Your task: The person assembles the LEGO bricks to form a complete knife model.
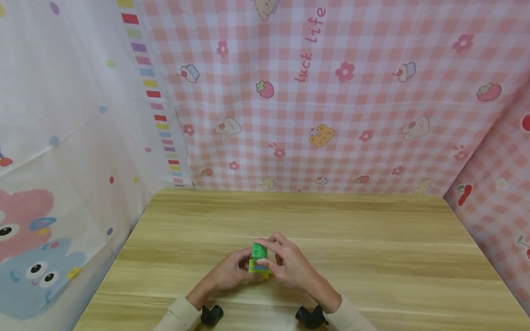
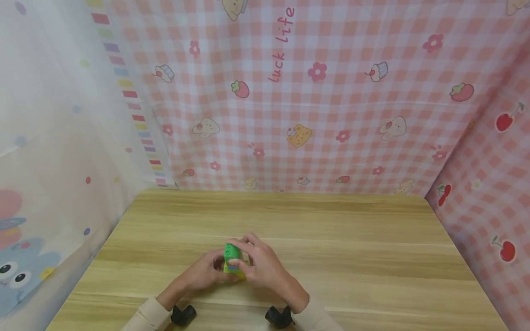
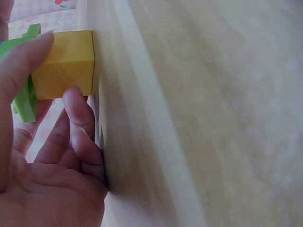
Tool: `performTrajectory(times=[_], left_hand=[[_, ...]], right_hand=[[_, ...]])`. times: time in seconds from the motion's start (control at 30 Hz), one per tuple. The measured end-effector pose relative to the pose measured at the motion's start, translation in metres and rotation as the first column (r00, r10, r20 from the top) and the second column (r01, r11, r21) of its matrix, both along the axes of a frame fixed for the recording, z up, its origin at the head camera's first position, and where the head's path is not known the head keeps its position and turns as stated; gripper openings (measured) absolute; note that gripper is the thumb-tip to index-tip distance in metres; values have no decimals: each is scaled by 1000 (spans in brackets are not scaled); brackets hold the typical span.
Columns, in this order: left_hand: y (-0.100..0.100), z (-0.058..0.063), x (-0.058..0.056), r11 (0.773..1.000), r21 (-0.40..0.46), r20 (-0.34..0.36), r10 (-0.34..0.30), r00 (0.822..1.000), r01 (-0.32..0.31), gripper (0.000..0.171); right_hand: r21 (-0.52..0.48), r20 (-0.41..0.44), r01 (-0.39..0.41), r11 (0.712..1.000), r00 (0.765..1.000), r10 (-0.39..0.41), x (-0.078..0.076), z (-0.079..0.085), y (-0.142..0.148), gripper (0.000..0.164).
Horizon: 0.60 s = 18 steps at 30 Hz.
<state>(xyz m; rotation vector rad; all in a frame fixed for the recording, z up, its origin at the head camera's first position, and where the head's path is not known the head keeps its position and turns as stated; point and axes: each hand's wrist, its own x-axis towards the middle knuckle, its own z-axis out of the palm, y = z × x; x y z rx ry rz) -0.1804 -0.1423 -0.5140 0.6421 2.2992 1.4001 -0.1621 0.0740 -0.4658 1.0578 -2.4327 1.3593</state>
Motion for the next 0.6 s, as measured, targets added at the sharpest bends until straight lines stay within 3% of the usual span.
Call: performTrajectory(times=[0.37, 0.6], left_hand=[[-1, -3, 1, 1000, 0, 1, 8, 1000, -8, 38], [-1, -2, 1, 1000, 21, 24, 14, 1000, -14, 40]], right_hand=[[25, 9, 15, 1000, 1000, -15, 2, -4, 0, 47], [58, -84, 66, 996, 995, -61, 5, -5, -1, 47]])
